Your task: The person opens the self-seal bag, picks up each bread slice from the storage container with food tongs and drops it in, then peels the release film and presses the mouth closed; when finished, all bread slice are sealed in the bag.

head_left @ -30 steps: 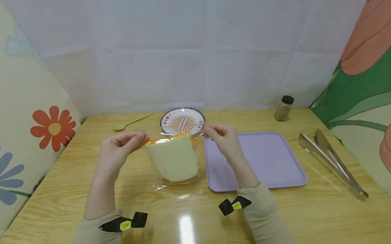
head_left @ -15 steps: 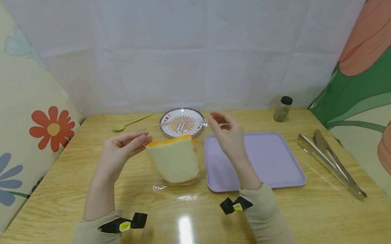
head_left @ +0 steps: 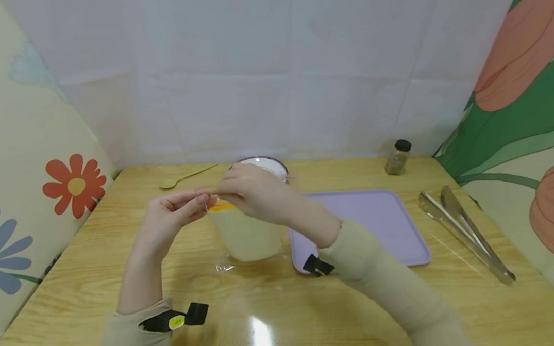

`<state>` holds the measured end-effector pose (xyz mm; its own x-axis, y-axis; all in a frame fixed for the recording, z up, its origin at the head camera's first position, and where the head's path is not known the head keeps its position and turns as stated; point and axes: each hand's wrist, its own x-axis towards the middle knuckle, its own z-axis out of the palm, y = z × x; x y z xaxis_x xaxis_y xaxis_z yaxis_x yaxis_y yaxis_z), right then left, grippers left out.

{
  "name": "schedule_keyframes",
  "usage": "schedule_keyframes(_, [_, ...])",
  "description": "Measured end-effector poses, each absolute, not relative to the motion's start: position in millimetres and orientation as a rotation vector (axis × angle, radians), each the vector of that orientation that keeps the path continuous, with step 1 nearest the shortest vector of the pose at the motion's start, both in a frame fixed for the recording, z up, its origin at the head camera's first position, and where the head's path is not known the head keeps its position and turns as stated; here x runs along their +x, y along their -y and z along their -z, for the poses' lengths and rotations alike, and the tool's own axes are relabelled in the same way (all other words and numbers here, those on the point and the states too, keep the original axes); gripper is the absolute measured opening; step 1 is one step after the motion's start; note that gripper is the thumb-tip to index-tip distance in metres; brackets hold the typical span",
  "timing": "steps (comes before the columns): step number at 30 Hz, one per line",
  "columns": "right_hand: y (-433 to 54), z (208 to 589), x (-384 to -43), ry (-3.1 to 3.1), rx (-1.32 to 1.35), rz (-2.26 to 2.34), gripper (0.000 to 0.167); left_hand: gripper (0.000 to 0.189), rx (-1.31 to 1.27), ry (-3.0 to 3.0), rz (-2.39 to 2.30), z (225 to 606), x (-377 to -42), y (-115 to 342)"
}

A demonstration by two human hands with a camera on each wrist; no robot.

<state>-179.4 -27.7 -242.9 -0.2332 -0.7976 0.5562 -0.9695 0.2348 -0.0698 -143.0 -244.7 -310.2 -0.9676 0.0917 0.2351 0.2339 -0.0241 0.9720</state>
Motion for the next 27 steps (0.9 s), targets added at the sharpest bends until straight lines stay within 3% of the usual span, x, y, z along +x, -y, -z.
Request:
schedule_keyframes(10, [53, 231, -189, 2.392, 1.637, -0.206, 0.020, 0.022, -0.501, 2.093, 2.099, 315, -146, 243])
schedule_keyframes(22, [69, 216, -199, 2.522, 1.673, -0.165, 0.033, 0.024, -0.582, 2.057, 1.982, 315, -146, 241])
schedule_keyframes(27, [73, 210, -203, 2.587, 1.746, -0.227, 0.028, 0.019, -0.597, 2.070, 1.902, 314, -147, 240])
